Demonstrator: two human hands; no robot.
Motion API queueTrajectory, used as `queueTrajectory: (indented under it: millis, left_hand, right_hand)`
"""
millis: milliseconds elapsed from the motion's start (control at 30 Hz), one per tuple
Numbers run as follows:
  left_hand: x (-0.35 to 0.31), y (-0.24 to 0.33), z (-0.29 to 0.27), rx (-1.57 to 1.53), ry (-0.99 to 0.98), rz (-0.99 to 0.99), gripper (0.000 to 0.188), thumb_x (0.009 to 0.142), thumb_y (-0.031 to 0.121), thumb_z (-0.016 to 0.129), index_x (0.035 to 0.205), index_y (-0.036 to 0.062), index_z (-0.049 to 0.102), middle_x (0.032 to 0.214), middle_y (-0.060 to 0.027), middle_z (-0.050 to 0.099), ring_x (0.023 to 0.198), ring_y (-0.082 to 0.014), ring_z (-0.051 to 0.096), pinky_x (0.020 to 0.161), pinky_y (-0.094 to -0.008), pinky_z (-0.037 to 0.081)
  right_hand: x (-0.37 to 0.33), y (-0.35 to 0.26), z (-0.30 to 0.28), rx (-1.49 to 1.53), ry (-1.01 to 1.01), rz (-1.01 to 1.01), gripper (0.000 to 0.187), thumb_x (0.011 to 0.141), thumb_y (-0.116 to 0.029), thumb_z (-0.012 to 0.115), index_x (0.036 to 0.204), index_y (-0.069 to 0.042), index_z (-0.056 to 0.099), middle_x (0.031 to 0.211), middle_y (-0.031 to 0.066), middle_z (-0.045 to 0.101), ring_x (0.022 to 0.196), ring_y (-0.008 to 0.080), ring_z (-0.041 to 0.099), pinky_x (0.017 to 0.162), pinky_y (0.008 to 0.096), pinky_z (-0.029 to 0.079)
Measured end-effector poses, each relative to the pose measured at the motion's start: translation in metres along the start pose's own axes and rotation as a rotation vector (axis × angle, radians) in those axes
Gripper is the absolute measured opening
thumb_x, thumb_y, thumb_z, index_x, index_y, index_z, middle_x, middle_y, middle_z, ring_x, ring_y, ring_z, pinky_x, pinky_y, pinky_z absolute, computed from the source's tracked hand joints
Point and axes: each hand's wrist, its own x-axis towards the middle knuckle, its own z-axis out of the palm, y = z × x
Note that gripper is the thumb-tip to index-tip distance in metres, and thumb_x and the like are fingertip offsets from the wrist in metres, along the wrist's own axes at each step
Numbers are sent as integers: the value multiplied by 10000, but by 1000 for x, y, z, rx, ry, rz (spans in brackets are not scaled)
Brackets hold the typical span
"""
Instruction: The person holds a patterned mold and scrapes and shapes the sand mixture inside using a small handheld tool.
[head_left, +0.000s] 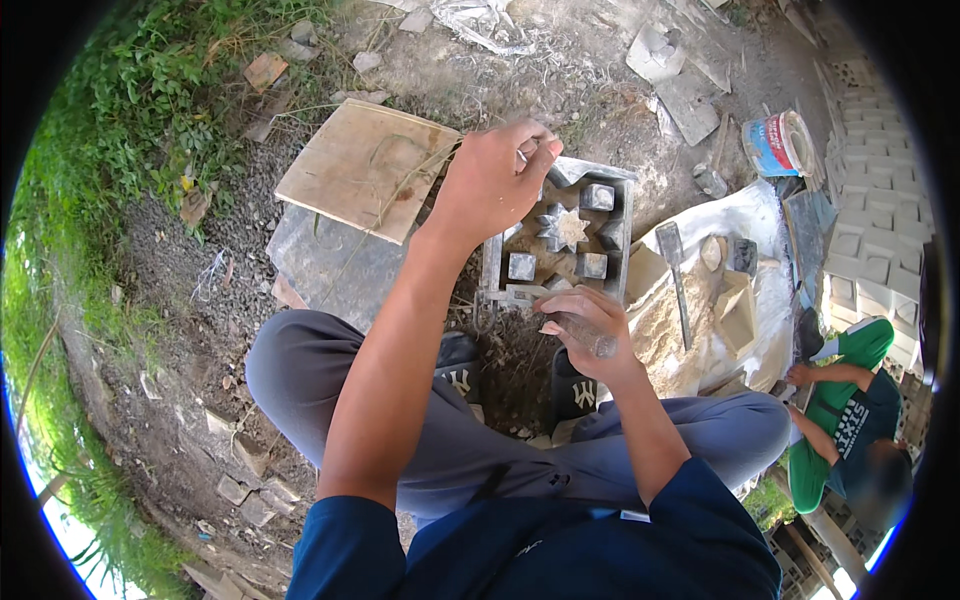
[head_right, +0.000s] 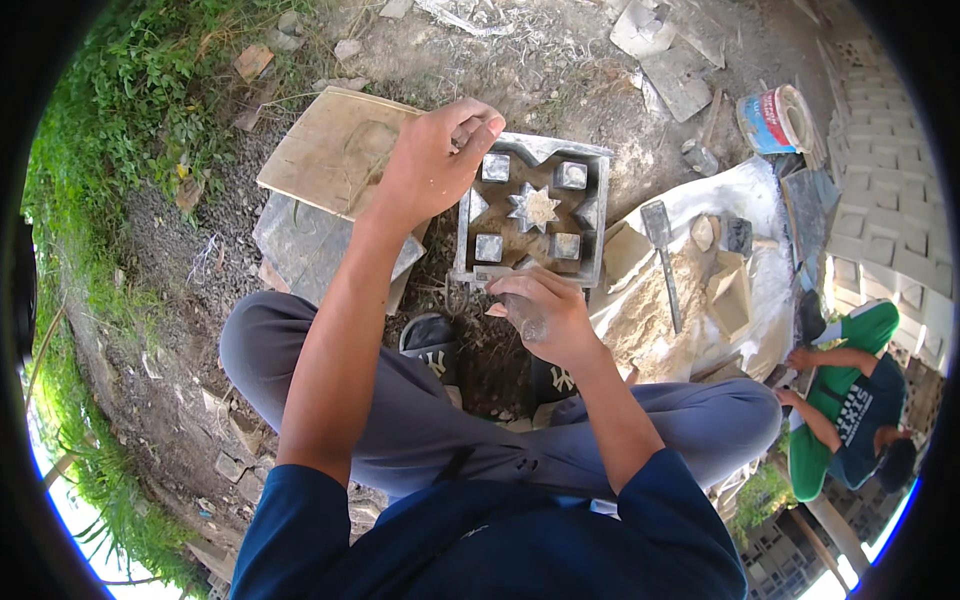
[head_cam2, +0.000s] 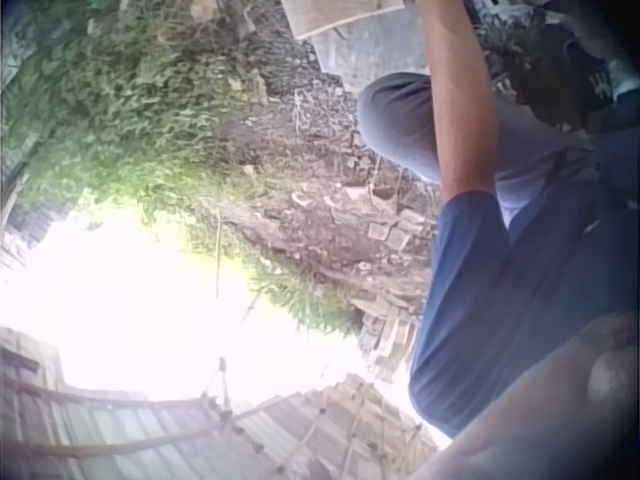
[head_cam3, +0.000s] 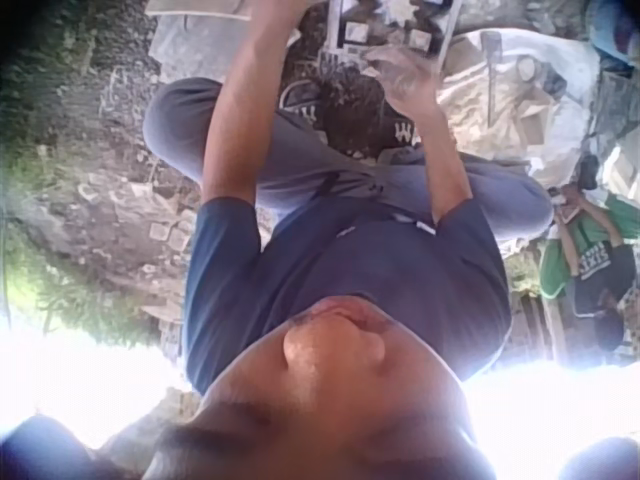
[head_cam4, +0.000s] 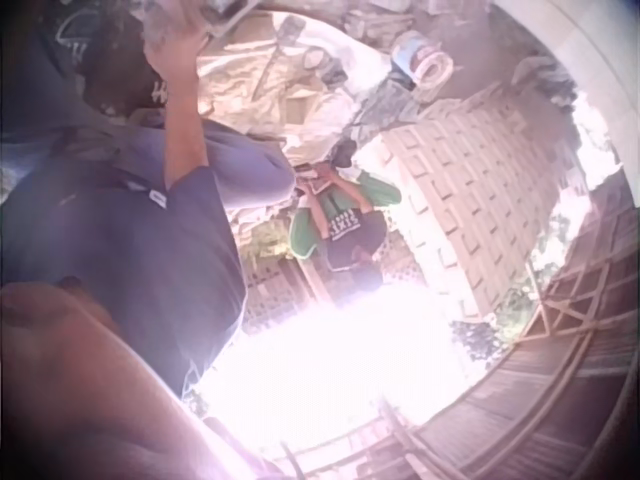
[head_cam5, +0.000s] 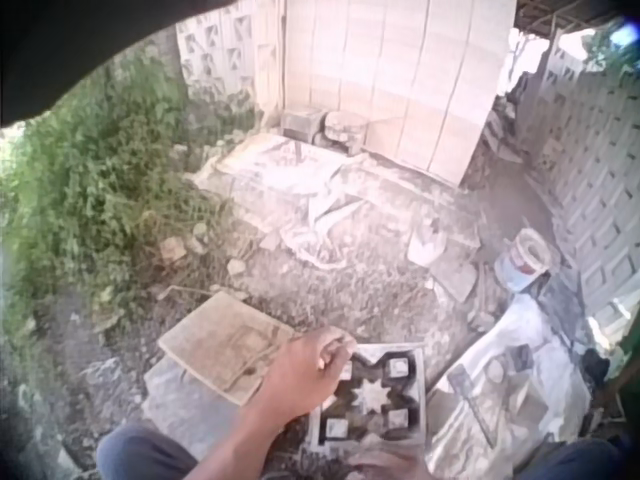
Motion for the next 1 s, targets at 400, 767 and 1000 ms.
queueTrajectory:
  millis: [400,767,1000]
  left_hand:
    - [-2,-6,-4,-23,-12,-82,310,997,296,663,1080,-1,695,875,-152,728,787,-234,689,697,-350,546]
    - [-1,-21,-6,27,2,-91,272,1004,246,658,1112,0,696,924,-145,733,840,-219,698,706,-356,585]
    - [2,-25,-3,35,-9,-67,267,1003,247,659,1103,3,700,920,-146,734,845,-218,704,729,-360,581]
  right_hand:
    - [-1,18,28,-99,49,-116,415,741,-22,838,1103,-44,637,1031,140,717,882,334,709,738,384,571]
    - [-30,20,42,41,-59,-40,521,722,35,791,1184,-58,570,1190,123,662,901,339,717,740,384,605]
    - [-14,9,38,-49,-16,-95,499,722,40,794,1167,-59,589,1135,129,680,968,330,708,777,387,603]
